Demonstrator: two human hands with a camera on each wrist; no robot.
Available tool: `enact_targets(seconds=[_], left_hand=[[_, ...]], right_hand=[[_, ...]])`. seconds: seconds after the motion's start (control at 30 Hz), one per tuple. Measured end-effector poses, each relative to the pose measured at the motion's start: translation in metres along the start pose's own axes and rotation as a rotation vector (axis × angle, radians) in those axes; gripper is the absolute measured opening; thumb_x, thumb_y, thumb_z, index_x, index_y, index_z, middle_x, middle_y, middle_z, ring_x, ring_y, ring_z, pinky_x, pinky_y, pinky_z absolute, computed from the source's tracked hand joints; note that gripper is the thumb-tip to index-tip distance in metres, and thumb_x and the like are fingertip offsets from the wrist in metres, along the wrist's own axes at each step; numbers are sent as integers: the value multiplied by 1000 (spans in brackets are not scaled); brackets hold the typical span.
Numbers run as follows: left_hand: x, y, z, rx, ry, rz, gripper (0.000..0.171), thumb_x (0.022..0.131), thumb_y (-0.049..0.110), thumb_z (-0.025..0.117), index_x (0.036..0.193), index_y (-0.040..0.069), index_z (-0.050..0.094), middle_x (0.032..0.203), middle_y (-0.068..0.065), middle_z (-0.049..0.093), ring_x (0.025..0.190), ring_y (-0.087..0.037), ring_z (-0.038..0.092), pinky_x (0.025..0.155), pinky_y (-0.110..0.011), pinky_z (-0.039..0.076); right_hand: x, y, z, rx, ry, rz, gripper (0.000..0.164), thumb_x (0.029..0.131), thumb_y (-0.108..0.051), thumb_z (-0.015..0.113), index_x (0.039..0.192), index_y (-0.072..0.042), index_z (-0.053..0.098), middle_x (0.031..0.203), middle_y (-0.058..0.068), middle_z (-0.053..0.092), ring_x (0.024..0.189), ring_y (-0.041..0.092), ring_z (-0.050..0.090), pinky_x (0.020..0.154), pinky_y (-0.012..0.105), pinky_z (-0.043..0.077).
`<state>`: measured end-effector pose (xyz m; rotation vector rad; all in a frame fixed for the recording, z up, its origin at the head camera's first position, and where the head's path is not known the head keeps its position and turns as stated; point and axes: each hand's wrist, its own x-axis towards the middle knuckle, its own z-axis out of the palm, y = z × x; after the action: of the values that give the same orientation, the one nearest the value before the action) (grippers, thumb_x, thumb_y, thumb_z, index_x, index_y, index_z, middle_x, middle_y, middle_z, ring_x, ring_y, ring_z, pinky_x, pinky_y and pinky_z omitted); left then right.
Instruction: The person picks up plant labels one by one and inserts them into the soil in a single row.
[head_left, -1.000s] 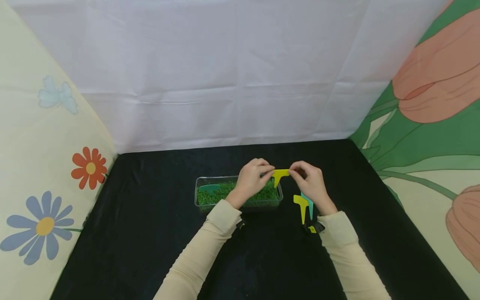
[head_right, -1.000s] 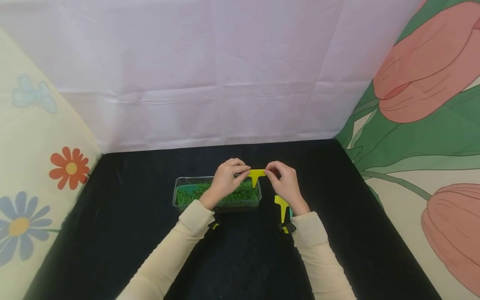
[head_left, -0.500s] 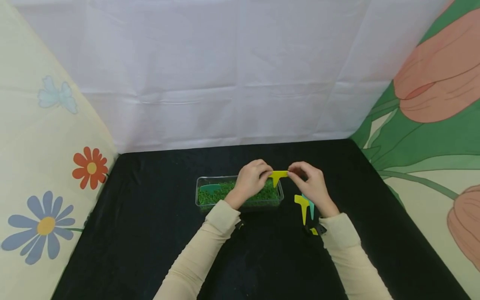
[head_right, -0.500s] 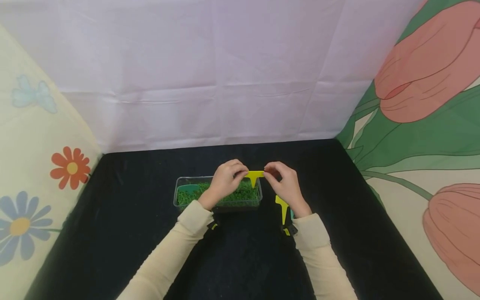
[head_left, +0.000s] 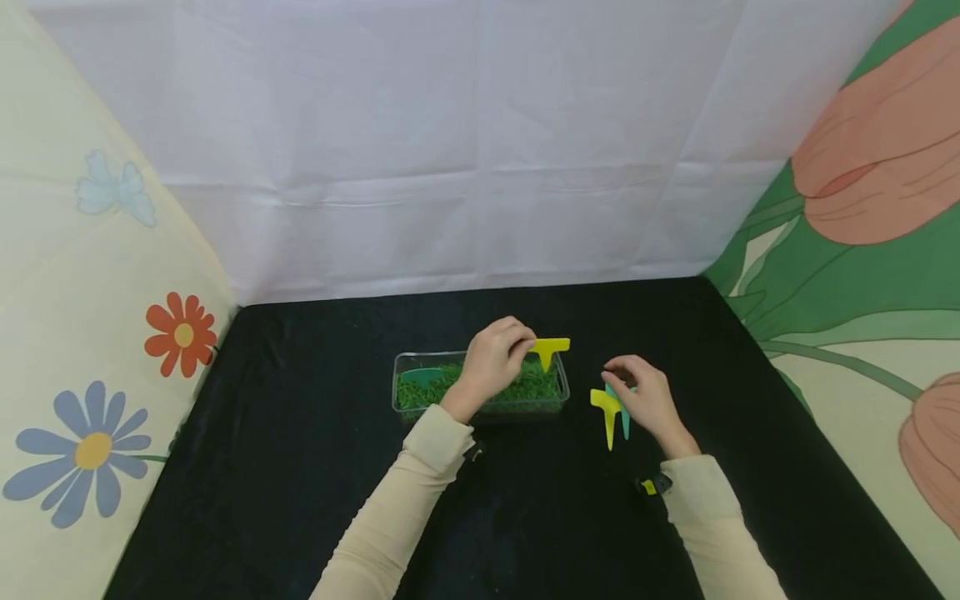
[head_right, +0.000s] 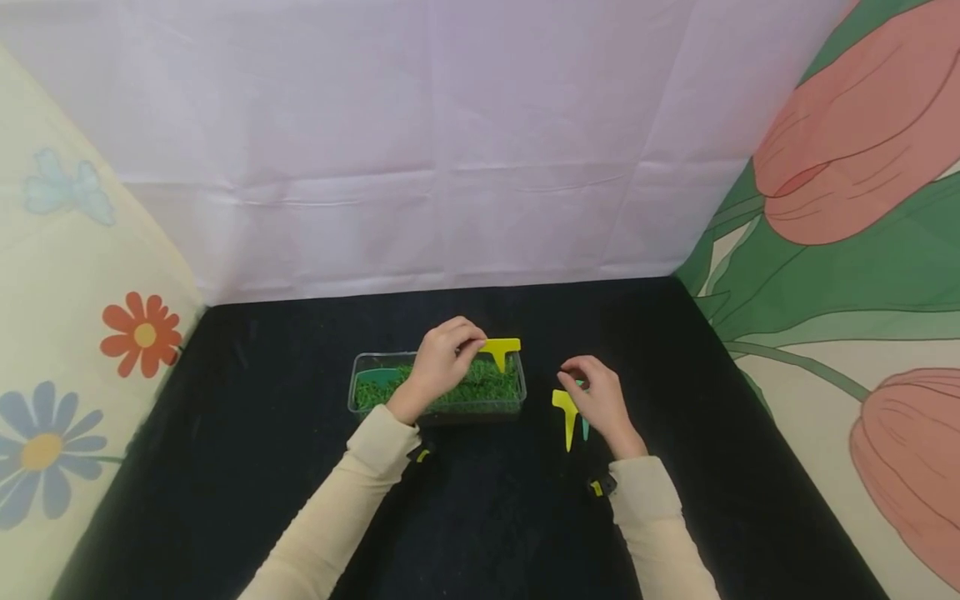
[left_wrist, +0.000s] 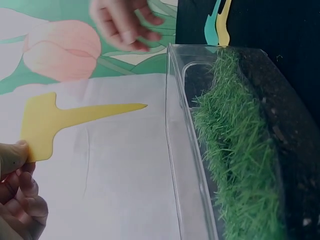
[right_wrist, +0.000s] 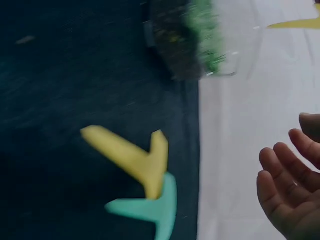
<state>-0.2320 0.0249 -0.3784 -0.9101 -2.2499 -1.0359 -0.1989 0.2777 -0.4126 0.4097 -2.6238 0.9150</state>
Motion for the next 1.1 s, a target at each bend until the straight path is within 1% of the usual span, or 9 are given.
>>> enact_targets(seconds=[0.07,0.17,0.33,0.43,0.6,0.8,1.1], left_hand=[[-1,-1,-1,11,1,2,8,87,8,61,85,7,69,82,-2,61,73,-13,57,67,-21,46],[-3,-2,-4,29,-4,1,8,87,8,61,85,7,68,81,-2,61,73,-13,57,67,-21,47],[-7,-5,-8,58,-13,-12,8,87,9,61,85,8,68,81,-1,61,72,-13,57,65,-21,46],[-9,-7,-11,70,-11,-15,8,87,9,61,85,7,68,82,-2,62,72,-13,57,64,-21,46],[-13,-11,-17,79,7,-13,7,86,8,62,85,7,68,81,-3,62,72,-14,57,64,-22,47],[-16,-15,-24,85,31,-3,7,86,8,62,84,5,68,81,-4,62,71,-15,58,64,-23,47],[-23,-23,-33,93,33,-31,6,85,6,62,84,5,68,81,-4,62,70,-15,58,62,-24,47]], right_hand=[[-5,5,2,-12,-34,31,11,85,-4,62,93,3,63,87,11,61,74,21,56,60,27,48],[-12,10,4,-12,-53,53,11,85,-5,61,93,3,63,89,13,61,74,24,57,59,28,48],[-19,15,6,0,-36,44,9,84,-3,62,91,3,63,89,14,61,72,25,57,57,26,48],[-20,17,6,-5,-27,41,10,84,-2,62,91,3,64,88,13,61,72,23,57,57,26,48],[-22,17,6,-13,-19,40,10,83,-3,63,92,3,64,88,11,61,71,21,57,57,26,48],[-24,18,4,-1,-11,47,10,84,-3,62,92,3,63,87,11,61,71,22,57,56,25,48],[-28,19,3,1,-7,55,9,84,-2,62,91,3,63,87,11,61,72,21,57,55,25,47]])
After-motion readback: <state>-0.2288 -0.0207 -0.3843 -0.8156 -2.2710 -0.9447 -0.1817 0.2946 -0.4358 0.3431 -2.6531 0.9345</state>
